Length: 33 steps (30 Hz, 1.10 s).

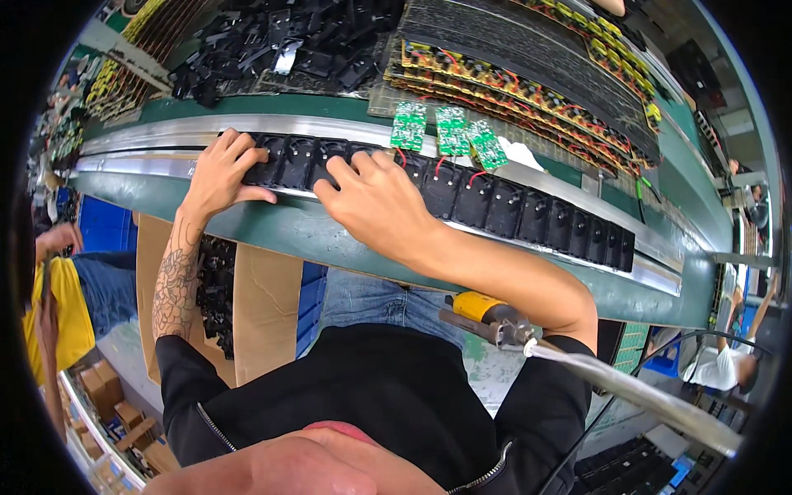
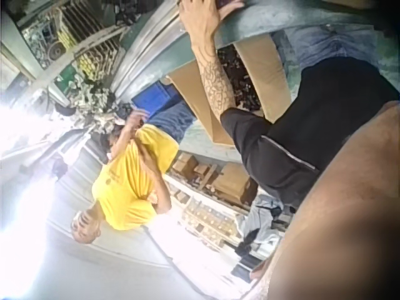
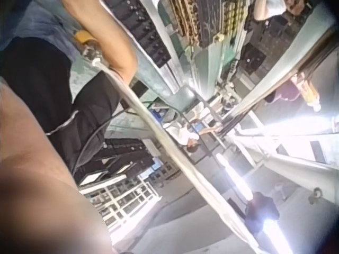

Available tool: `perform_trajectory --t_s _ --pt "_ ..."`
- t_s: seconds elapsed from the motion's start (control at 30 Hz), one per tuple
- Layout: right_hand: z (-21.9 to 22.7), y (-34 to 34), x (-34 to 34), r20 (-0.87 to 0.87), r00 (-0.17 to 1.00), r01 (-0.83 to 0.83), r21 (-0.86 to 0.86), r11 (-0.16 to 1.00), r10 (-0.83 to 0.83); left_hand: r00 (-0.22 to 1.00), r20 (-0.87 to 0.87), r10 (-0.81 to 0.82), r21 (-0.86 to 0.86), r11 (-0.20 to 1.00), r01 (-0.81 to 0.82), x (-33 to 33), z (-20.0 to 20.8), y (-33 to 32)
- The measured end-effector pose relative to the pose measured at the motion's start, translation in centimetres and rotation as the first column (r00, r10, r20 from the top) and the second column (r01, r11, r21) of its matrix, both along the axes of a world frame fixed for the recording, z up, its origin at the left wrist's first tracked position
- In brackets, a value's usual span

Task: Assembling circuit boards into black component housings and securing them using an electric screwdriver.

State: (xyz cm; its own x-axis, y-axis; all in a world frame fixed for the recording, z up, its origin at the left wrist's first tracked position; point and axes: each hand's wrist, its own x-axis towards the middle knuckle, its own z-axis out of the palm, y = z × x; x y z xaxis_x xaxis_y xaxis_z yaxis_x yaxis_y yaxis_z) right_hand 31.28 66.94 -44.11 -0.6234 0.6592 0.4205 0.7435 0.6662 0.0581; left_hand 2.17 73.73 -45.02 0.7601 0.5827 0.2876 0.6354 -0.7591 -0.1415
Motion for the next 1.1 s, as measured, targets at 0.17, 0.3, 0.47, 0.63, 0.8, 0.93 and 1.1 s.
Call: perform_trajectory --t_s 0.17,0.3,0.47,0.63,0.8,0.93,1.1 --pt "-1.0 -0.3 0.8 -0.010 0.996 -0.084 0.171 0.982 0.087 1.000 0.019 0.024 -0.010 1.000 -0.023 1.1 0.5 -0.7" --pt "-2.2 0.4 0.8 -0.013 0.987 -0.157 0.201 0.967 0.163 0.993 -0.092 0.080 0.032 0.997 -0.077 2.8 1.1 -1.9" --pt "-1.2 1.0 2.1 -0.166 0.969 -0.140 0.236 0.962 0.181 1.000 0.003 0.027 -0.045 0.999 -0.026 2.3 1.1 -2.5" --pt "3.2 1.8 5.9 -0.597 0.706 -0.258 0.286 0.923 0.382 0.999 0.007 0.054 -0.086 0.995 -0.053 3.2 0.2 -2.0" --pt "7.9 -4.3 19.7 -0.468 0.883 0.151 0.324 0.934 0.019 0.995 0.027 0.098 -0.087 0.992 -0.095 1.7 -0.1 -2.4" --pt "6.3 -11.2 32.6 -0.161 0.853 0.519 0.376 0.768 -0.497 0.996 0.039 0.081 -0.091 0.993 -0.078 2.4 -0.3 -2.4" --pt "2.4 -17.2 42.0 0.136 0.786 0.547 0.301 0.781 -0.603 0.996 0.029 0.086 -0.056 0.995 -0.084 1.5 -0.7 -2.3"
